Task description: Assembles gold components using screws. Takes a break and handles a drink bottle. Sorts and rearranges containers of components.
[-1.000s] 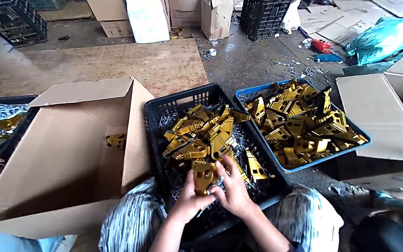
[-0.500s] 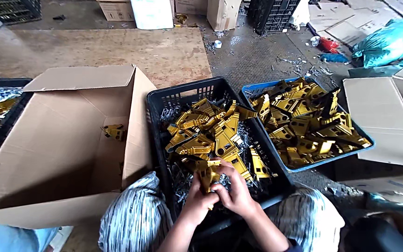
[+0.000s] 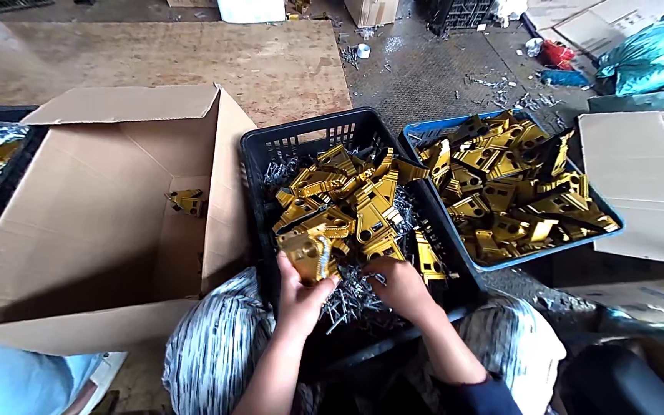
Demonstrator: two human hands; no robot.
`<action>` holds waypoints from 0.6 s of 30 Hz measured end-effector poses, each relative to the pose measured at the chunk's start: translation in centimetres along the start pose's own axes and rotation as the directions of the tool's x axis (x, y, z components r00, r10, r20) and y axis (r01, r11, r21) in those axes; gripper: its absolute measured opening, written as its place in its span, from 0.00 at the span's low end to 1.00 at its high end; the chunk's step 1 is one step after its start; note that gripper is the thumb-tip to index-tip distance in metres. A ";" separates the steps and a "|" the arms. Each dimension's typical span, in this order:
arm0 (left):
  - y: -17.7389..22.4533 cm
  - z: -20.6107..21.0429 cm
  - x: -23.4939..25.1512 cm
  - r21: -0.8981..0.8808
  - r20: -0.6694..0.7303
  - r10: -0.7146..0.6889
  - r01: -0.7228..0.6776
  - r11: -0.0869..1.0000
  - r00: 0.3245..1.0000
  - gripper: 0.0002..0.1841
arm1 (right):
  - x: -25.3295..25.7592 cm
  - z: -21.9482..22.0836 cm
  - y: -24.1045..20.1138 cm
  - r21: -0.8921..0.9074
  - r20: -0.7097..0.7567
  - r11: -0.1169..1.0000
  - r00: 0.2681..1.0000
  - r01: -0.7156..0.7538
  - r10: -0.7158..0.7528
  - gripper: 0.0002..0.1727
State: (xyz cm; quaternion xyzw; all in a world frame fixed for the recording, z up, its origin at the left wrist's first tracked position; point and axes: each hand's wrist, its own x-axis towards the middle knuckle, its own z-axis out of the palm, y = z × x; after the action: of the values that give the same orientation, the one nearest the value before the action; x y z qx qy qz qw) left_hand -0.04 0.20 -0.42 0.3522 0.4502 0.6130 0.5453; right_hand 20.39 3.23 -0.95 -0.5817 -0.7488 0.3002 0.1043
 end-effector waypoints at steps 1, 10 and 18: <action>0.3 -0.2 0.3 -0.032 -0.027 -0.014 0.013 0.999 1.000 0.58 | -0.2 0.6 -0.4 -0.087 0.029 0.994 0.997 -0.072 0.075 0.18; 1.0 0.5 -0.1 -0.454 -0.159 -0.251 0.155 0.878 0.955 0.20 | -1.5 4.1 -1.5 -0.115 -0.367 0.990 0.930 -0.080 0.032 0.18; 1.3 1.2 -0.3 -0.474 -0.197 -0.285 0.164 0.865 0.938 0.22 | 0.0 5.8 -3.4 -0.333 0.217 0.929 0.945 -0.165 0.246 0.14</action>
State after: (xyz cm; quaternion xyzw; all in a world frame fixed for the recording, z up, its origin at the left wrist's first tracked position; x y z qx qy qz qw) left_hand 0.62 0.07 1.25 0.0773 0.4017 0.6731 0.6161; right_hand 14.69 0.82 -3.61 -0.6231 -0.7281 0.2604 -0.1175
